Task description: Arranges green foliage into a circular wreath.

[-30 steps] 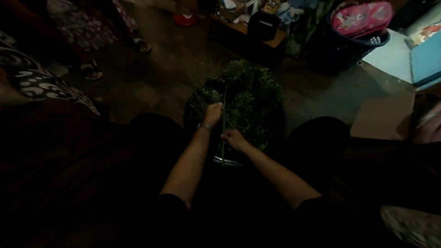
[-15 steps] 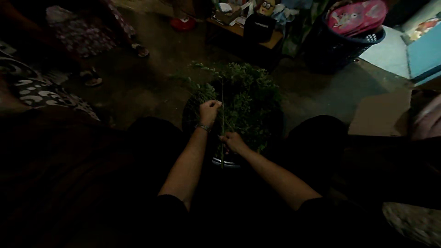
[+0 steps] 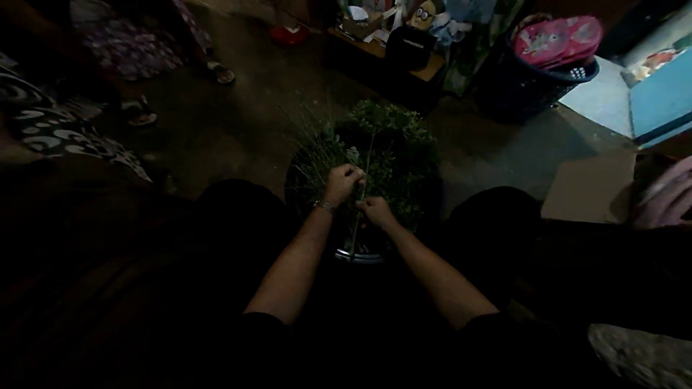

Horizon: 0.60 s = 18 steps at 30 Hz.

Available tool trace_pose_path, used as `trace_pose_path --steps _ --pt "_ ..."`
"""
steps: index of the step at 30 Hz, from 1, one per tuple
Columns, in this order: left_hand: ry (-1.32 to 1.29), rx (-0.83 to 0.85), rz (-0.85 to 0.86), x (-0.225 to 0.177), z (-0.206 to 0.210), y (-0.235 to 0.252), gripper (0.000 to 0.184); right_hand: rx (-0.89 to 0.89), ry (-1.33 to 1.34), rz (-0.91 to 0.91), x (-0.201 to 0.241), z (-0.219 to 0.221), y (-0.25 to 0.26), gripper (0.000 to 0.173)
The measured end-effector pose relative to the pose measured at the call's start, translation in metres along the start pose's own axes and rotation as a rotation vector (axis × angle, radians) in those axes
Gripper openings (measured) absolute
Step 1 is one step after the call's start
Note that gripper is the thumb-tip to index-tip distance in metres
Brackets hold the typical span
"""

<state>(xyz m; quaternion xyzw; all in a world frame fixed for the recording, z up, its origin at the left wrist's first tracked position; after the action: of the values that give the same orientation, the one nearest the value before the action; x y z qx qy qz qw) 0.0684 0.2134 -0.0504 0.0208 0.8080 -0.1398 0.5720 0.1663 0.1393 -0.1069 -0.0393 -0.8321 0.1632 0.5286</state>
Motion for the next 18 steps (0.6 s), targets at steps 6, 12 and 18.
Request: trace_pose_path --steps 6,12,18 --pt "-0.129 0.221 0.077 -0.022 0.007 -0.020 0.021 -0.230 -0.163 -0.154 0.018 -0.058 -0.001 0.040" --pt "-0.137 0.316 0.036 -0.028 0.019 -0.036 0.021 -0.269 0.419 -0.289 0.030 -0.074 -0.004 0.067" --pt "0.253 0.260 0.110 -0.039 0.024 -0.050 0.022 -0.286 0.434 -0.423 0.053 -0.075 -0.022 0.051"
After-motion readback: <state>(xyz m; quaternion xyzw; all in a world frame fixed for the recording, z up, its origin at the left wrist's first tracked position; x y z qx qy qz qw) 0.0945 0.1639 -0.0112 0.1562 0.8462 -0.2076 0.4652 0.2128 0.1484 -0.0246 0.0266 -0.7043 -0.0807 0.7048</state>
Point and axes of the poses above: each hand's wrist, its own y-axis towards the middle knuckle, its own z-axis out of the palm, x = y × z, the point moved 10 cm from there along y, towards the middle knuckle, and after that the axes turned 9 degrees about -z, right-handed, at the moved point
